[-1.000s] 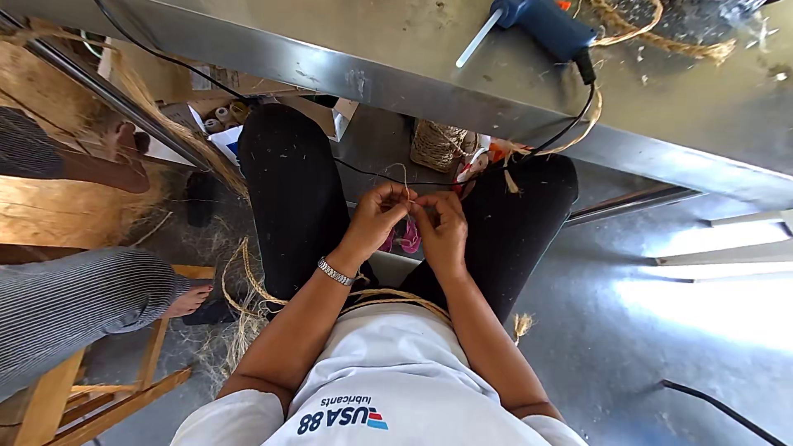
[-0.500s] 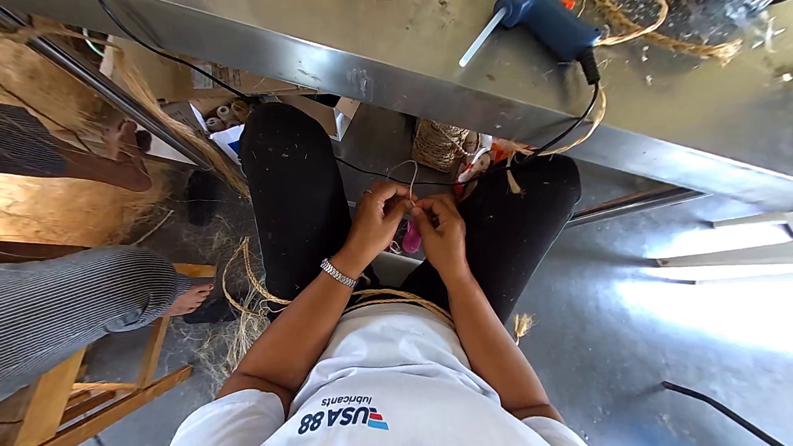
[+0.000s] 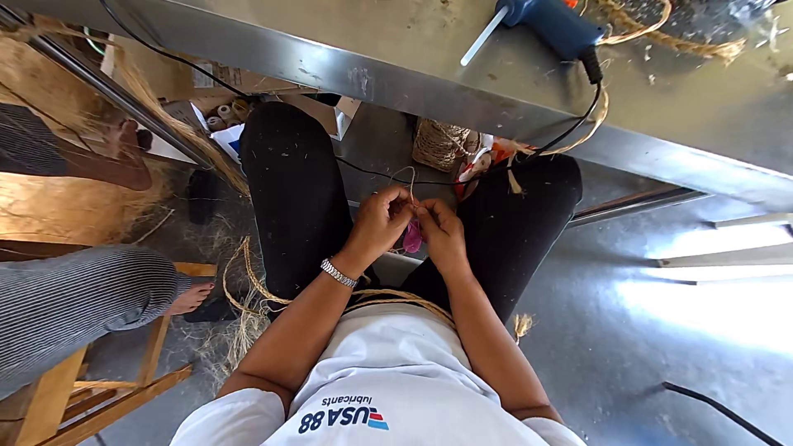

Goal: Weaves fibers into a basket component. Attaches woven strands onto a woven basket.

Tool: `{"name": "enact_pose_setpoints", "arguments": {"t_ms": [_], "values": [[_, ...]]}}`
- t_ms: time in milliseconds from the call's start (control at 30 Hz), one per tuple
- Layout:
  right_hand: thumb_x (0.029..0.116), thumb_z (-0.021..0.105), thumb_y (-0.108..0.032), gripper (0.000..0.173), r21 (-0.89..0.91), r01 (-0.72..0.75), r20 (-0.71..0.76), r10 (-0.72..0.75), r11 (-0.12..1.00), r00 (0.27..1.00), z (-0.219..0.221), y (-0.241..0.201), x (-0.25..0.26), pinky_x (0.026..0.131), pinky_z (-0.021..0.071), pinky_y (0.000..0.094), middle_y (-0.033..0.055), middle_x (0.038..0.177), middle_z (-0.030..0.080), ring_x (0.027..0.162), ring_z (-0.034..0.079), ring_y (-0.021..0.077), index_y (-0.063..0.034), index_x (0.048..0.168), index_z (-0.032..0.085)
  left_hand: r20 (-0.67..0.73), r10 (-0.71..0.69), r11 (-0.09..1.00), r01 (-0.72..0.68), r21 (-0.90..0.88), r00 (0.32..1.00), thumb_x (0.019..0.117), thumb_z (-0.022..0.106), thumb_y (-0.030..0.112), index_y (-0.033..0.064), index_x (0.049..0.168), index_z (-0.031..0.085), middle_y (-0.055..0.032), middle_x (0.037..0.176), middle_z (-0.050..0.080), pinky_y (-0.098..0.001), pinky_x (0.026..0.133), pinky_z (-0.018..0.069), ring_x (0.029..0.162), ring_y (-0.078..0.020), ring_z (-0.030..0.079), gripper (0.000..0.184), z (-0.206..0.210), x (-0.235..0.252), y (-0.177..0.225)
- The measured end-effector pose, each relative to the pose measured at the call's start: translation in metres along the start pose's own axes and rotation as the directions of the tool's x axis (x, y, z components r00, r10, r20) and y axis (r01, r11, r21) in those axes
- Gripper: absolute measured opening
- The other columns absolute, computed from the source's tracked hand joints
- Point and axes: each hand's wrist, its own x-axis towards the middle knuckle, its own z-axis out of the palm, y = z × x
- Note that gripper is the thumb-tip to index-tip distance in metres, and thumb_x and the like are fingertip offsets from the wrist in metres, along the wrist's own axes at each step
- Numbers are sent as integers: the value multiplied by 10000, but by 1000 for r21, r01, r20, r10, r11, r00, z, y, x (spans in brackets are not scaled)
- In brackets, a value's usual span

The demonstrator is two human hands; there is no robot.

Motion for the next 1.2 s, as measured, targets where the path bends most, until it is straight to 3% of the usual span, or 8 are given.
{"name": "enact_pose_setpoints", "arguments": {"t_ms": [133, 367, 500, 633, 900, 1033, 1100, 1200], "values": [[1045, 617, -181, 174, 72, -36, -55, 40, 997, 998, 0, -2, -1, 591, 564, 267, 61, 914, 699, 669, 647, 109, -60, 1163, 659, -20, -44, 999, 44, -10, 999, 970, 612, 114, 54, 1019, 701, -28, 922, 697, -258, 729, 542, 797, -81, 643, 118, 0, 2, -4], [967, 704, -106, 169, -83, 218, -106, -226, 972, 968, 4, 1, 1, 675, 605, 271, 59, 939, 692, 763, 684, 107, -51, 1119, 652, -34, -146, 982, 140, -129, 989, 992, 597, 81, 65, 1019, 686, -21, 895, 680, -227, 662, 518, 730, -70, 620, 94, -5, -4, 6], [950, 732, -102, 137, -156, 299, -158, -322, 942, 933, 4, 3, 1, 669, 598, 255, 69, 945, 682, 757, 670, 103, -37, 1062, 686, -25, -140, 978, 134, -158, 990, 1001, 600, 76, 59, 1024, 677, -23, 912, 686, -218, 667, 514, 738, -65, 618, 82, -5, -4, 7], [959, 736, -136, 121, -171, 275, -202, -307, 946, 930, 3, 1, -1, 656, 589, 231, 51, 929, 699, 742, 670, 81, -52, 1045, 726, 2, -116, 981, 114, -159, 993, 1020, 604, 85, 47, 1100, 684, -41, 991, 700, -225, 726, 537, 796, -70, 641, 120, -6, -4, 6], [1012, 679, -205, 164, -93, 176, -162, -189, 980, 969, -1, -2, -2, 602, 549, 223, 30, 858, 704, 663, 631, 58, -62, 1068, 737, -64, -26, 999, 24, -28, 998, 1007, 629, 106, 57, 1076, 697, -70, 1036, 656, -257, 741, 549, 836, -108, 638, 108, -4, -4, 4], [1034, 644, -217, 186, -51, 141, -127, -146, 989, 981, -3, -2, -3, 643, 547, 233, 30, 884, 707, 703, 637, 60, -60, 1085, 728, -8, -83, 970, 79, -230, 997, 1016, 602, 82, 34, 1099, 677, -52, 947, 700, -256, 706, 566, 774, -99, 660, 121, -4, -3, 6], [1042, 630, -217, 189, -55, 155, -127, -161, 986, 979, -2, -2, -2, 623, 541, 235, 36, 878, 695, 690, 628, 71, -56, 1087, 717, 33, -153, 905, 154, -396, 988, 1002, 621, 66, 4, 1091, 677, -70, 965, 717, -289, 738, 598, 805, -128, 691, 122, -4, 1, 2], [1041, 629, -196, 173, -103, 219, -155, -233, 970, 960, 1, -1, -1, 628, 549, 242, 54, 913, 675, 709, 626, 87, -47, 1092, 701, 57, -220, 833, 218, -508, 974, 985, 644, 46, -6, 1072, 672, -76, 972, 716, -303, 784, 607, 829, -136, 699, 105, -5, 4, 2]]}}
